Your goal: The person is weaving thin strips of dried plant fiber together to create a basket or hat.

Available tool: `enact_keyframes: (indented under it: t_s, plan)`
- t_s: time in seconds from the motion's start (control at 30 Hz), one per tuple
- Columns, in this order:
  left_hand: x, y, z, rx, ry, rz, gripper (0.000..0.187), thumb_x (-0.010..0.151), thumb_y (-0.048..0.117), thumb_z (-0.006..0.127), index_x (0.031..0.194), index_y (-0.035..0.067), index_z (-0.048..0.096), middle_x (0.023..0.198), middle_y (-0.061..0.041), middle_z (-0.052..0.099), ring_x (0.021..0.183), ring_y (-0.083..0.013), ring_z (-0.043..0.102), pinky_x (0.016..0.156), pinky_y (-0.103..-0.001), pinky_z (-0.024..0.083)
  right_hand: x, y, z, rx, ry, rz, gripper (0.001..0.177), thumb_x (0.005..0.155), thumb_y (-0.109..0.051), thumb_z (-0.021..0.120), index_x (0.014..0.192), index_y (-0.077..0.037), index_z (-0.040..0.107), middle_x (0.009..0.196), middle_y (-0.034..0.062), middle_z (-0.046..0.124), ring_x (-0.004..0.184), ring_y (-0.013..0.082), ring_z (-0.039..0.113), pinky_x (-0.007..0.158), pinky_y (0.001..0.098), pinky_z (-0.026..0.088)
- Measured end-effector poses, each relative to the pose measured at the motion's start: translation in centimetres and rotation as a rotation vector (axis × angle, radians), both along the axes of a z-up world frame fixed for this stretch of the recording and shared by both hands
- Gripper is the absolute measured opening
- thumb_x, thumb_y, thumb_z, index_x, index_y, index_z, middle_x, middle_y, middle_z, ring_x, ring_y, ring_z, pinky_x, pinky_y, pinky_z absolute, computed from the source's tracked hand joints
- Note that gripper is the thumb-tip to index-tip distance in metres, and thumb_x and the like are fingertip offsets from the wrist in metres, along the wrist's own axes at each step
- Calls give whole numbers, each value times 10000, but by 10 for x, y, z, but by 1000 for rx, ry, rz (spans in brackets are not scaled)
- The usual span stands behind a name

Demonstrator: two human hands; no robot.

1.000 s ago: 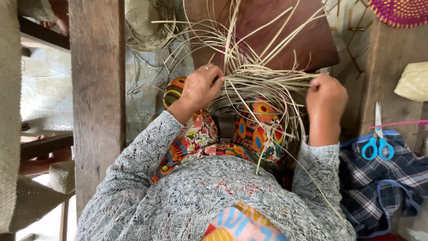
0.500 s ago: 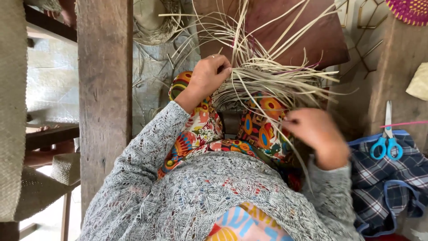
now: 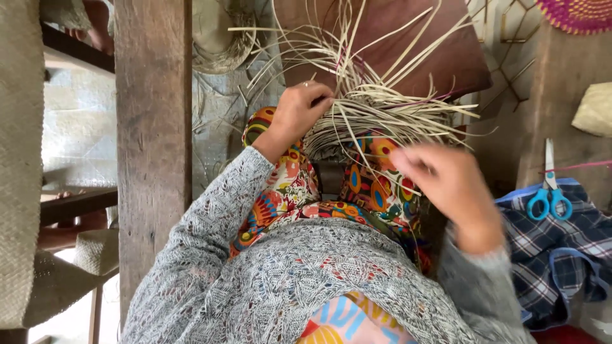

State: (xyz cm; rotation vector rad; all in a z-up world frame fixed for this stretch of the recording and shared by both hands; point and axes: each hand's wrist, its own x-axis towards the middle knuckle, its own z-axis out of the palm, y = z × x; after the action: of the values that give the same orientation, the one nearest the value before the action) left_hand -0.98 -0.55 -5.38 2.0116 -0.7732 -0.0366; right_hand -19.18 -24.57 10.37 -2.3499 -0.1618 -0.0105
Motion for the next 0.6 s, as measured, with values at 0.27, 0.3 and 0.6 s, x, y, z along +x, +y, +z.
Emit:
enact_keyframes:
  t_s: [0.27, 0.3, 0.6]
  plan:
    - [-10, -8, -32, -67, -6, 133, 103, 937, 206, 738, 1027, 176, 779, 934, -53, 772, 935, -282, 742, 856, -383, 599, 111, 40, -145, -68, -268, -64, 256, 847, -127, 823, 1077, -229, 777, 961, -32, 742, 932, 220, 733, 837, 364, 594]
    - [-13, -10, -30, -99, 50, 156, 108, 937, 196, 740, 1027, 159, 787, 924, -65, 777, 927, -300, 743, 855, -394, 602, 116, 43, -161, -180, -309, -91, 289, 822, -165, 833, 1081, -274, 767, 987, -56, 719, 942, 203, 726, 841, 359, 596]
    - [-24, -12, -6, -197, 194, 203, 108, 882, 201, 776, 981, 169, 807, 875, -64, 774, 919, -274, 746, 834, -395, 585, 122, 48, -157, -416, -563, -69, 166, 791, -206, 864, 840, -194, 706, 804, -29, 621, 769, 215, 679, 673, 321, 577]
